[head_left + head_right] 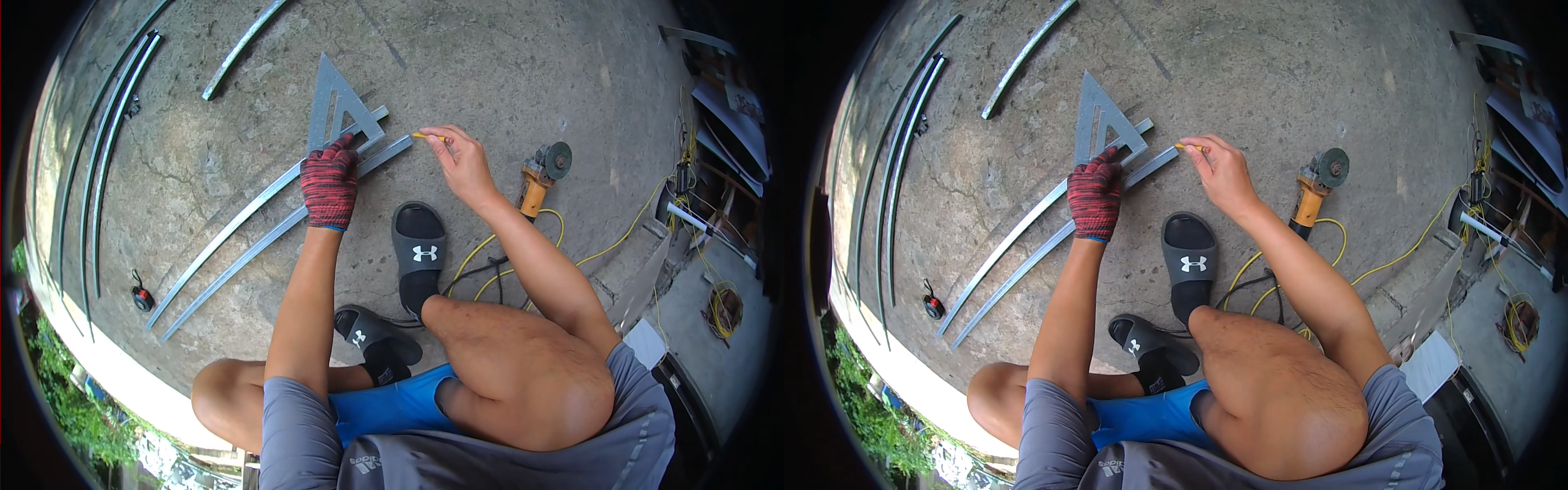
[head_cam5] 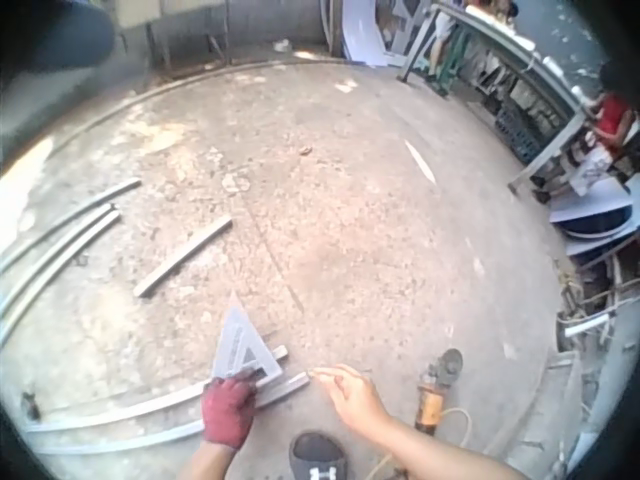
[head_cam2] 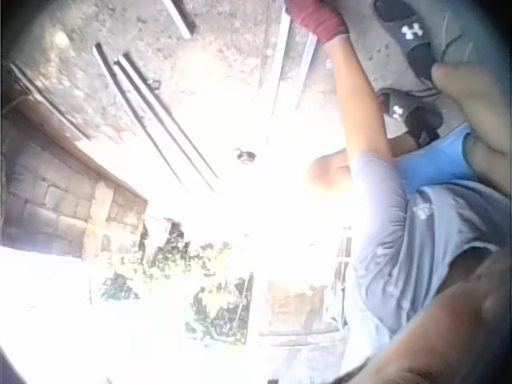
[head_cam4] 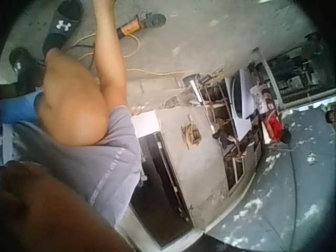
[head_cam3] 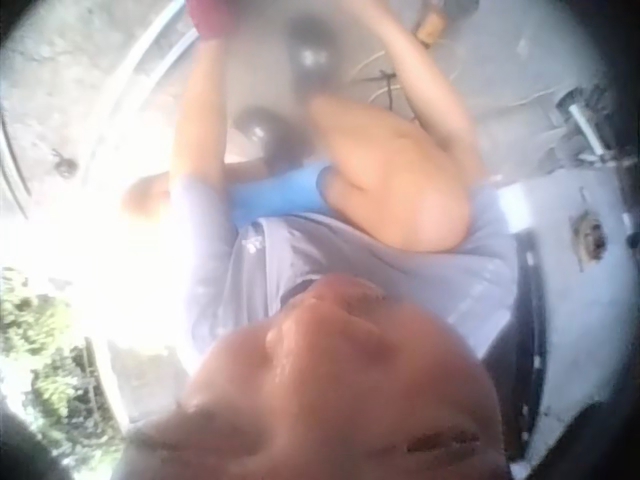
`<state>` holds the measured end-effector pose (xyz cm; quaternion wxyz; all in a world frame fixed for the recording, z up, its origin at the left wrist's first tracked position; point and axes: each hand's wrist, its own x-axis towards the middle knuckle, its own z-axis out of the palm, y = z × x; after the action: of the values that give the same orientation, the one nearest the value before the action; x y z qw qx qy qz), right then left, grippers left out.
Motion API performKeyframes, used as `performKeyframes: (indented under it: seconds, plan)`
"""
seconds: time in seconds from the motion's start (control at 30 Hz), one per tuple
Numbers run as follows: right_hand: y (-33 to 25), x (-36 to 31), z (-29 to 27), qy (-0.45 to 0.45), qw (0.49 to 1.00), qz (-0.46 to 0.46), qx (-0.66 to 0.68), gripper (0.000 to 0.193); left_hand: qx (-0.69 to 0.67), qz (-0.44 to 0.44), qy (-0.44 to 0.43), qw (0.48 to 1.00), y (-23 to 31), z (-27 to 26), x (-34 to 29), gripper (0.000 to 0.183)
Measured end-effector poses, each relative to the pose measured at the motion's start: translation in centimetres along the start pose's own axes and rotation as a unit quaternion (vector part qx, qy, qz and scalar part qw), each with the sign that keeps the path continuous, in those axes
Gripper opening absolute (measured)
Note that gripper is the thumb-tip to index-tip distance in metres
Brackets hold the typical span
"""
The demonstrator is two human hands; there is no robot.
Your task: The recorder measures metal rods using a speed square and pencil, and then cuts them using an electric angle grinder.
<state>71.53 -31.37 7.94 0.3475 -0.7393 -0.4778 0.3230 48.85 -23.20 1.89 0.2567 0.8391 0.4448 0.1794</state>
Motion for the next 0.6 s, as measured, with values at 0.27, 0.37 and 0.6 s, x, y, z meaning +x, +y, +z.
performKeyframes:
  seconds: [0.27, 0.37, 0.6]
  plan:
    - [-0.1, 1.3, 0.8, 0.014, 1.000, 0.003, 0.013, 0.024, 0.066, 0.010, -0.055, 0.996, -1.7, 0.6, 2.0, 0.014]
    - [-0.3, 1.5, 0.7, 0.010, 1.000, 0.014, 0.009, 0.024, 0.062, -0.013, -0.076, 0.995, -1.7, 0.6, 2.4, 0.014]
    - [-0.2, 2.3, 0.8, 0.028, 0.999, 0.016, 0.012, 0.024, 0.074, -0.003, -0.102, 0.992, -1.6, 0.6, 3.2, 0.012]
